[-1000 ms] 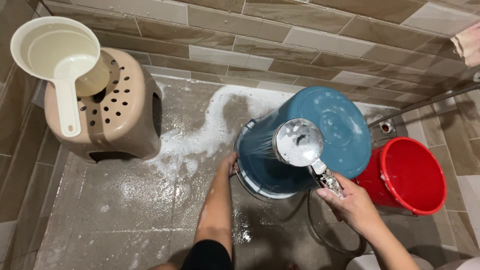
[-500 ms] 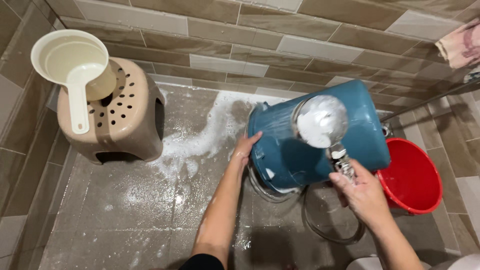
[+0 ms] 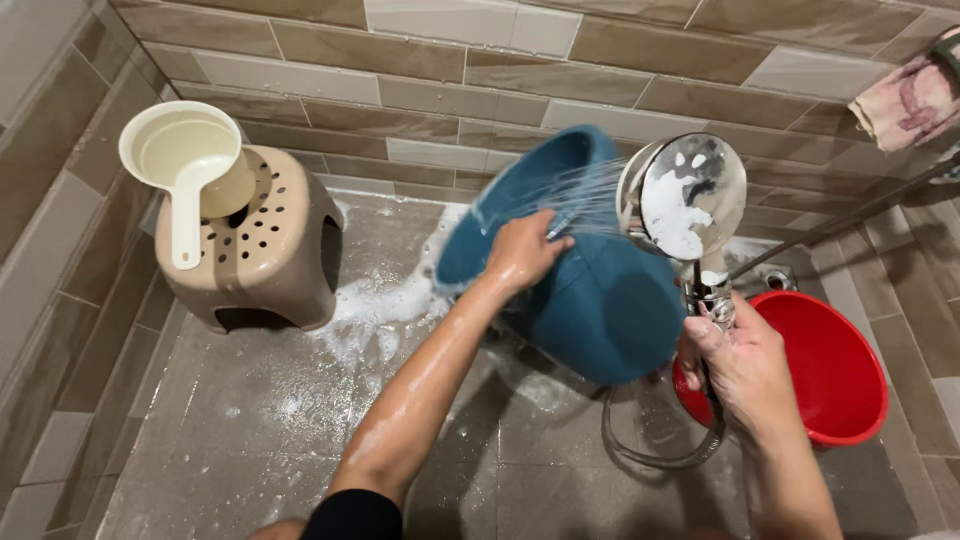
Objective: The person rinses a blue bucket with a handheld shower head, then sprays a cleaning solution onto the tiled floor. They scrub the floor with a purple brush, focusing on the area near a wooden door and a toilet.
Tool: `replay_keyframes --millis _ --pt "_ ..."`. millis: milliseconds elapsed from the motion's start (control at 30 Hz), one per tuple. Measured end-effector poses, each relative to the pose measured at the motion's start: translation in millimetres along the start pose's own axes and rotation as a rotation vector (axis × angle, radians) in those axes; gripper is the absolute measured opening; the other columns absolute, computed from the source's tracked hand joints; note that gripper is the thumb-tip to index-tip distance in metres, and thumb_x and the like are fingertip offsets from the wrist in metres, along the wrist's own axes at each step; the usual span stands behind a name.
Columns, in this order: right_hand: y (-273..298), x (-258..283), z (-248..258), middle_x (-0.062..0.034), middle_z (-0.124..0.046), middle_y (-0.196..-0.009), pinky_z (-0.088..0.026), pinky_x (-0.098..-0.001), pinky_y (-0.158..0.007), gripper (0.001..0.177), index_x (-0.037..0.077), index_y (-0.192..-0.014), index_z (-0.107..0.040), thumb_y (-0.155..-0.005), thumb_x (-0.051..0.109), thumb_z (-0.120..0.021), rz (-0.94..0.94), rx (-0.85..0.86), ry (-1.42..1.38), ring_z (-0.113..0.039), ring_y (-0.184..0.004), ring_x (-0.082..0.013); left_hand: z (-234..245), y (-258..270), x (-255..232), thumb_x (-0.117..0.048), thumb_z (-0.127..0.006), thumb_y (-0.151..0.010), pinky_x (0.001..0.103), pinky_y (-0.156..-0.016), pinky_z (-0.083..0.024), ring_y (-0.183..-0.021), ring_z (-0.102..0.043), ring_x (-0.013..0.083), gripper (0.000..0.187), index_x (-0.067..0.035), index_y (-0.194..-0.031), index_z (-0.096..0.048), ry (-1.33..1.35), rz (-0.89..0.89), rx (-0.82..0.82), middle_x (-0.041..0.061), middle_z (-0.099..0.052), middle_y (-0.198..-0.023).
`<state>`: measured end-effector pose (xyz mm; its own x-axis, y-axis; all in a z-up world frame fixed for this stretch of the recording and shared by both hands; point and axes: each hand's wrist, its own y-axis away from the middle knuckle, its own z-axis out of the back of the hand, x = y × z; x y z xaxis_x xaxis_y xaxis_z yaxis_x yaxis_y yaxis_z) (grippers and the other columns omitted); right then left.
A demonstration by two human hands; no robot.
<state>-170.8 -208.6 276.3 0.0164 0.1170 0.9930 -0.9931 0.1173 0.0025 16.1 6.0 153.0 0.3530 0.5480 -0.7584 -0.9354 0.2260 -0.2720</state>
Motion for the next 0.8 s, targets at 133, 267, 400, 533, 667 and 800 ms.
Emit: replay_keyframes --millis 133,267,400,533,667,800 --pt "-3.4 -8.8 9.1 -0.0002 -0.051 -0.068 -0.043 -0.0256 -0.046 0.032 0.003 -0.109 -0.059 -0.095 0.029 -0.071 -0.007 0.018 -0.060 -0.048 -0.053 -0.0095 7.7 16.9 -27.6 -0.022 -0.068 -0.088 0.055 -0.070 -0.052 -0.083 -0.069 0.0433 0.026 -0.008 -0.108 -0.060 -0.161 -0.237 0.098 0.019 -0.072 -0.085" --pt "-4.9 -12.9 33.8 0.0005 -0.053 -0.072 -0.042 -0.0258 -0.046 0.033 0.003 -0.109 -0.058 -0.094 0.029 -0.072 -0.018 -0.062 -0.036 -0.049 -0.055 -0.0101 2.4 49.0 -25.1 -0.011 -0.062 -0.085 0.053 -0.063 -0.054 -0.077 -0.069 0.0398 0.025 -0.011 -0.109 -0.057 -0.312 -0.330 0.256 0.016 -0.072 -0.084" --pt "-3.2 -8.7 56.4 -0.0016 -0.053 -0.068 -0.042 -0.0238 -0.046 0.032 0.006 -0.113 -0.060 -0.095 0.031 -0.069 -0.089 -0.136 -0.035 -0.050 -0.054 -0.0099 -5.4 67.5 6.0 -0.006 -0.057 -0.087 0.049 -0.061 -0.056 -0.079 -0.071 0.0369 0.027 -0.011 -0.113 -0.054 -0.469 -0.354 0.433 0.014 -0.072 -0.091" --pt "0.5 -16.0 62.2 0.0003 -0.053 -0.071 -0.043 -0.0232 -0.045 0.028 0.007 -0.113 -0.061 -0.096 0.028 -0.068 -0.111 -0.100 -0.057 -0.050 -0.056 -0.0088 -20.2 89.7 39.3 -0.005 -0.055 -0.086 0.044 -0.064 -0.058 -0.085 -0.072 0.0314 0.031 -0.010 -0.116 -0.053 -0.461 -0.604 0.392 0.012 -0.072 -0.100" --pt "-4.5 -28.5 65.4 0.0004 -0.052 -0.069 -0.042 -0.0236 -0.044 0.024 0.007 -0.111 -0.061 -0.095 0.025 -0.067 -0.168 -0.013 -0.042 -0.050 -0.055 -0.0085 -7.6 92.0 61.9 -0.009 -0.052 -0.094 0.041 -0.072 -0.059 -0.088 -0.073 0.0276 0.027 -0.012 -0.120 -0.054 -0.560 -0.673 0.482 0.009 -0.072 -0.099" --pt "-11.5 -42.7 61.8 0.0001 -0.052 -0.068 -0.040 -0.0248 -0.041 0.022 0.004 -0.104 -0.058 -0.096 0.023 -0.068 -0.253 0.068 -0.009 -0.049 -0.055 -0.0082 7.5 93.9 46.6 -0.050 -0.055 -0.097 0.042 -0.073 -0.057 -0.085 -0.072 0.0295 0.043 -0.009 -0.111 -0.057 -0.502 -0.623 0.526 0.011 -0.072 -0.095"
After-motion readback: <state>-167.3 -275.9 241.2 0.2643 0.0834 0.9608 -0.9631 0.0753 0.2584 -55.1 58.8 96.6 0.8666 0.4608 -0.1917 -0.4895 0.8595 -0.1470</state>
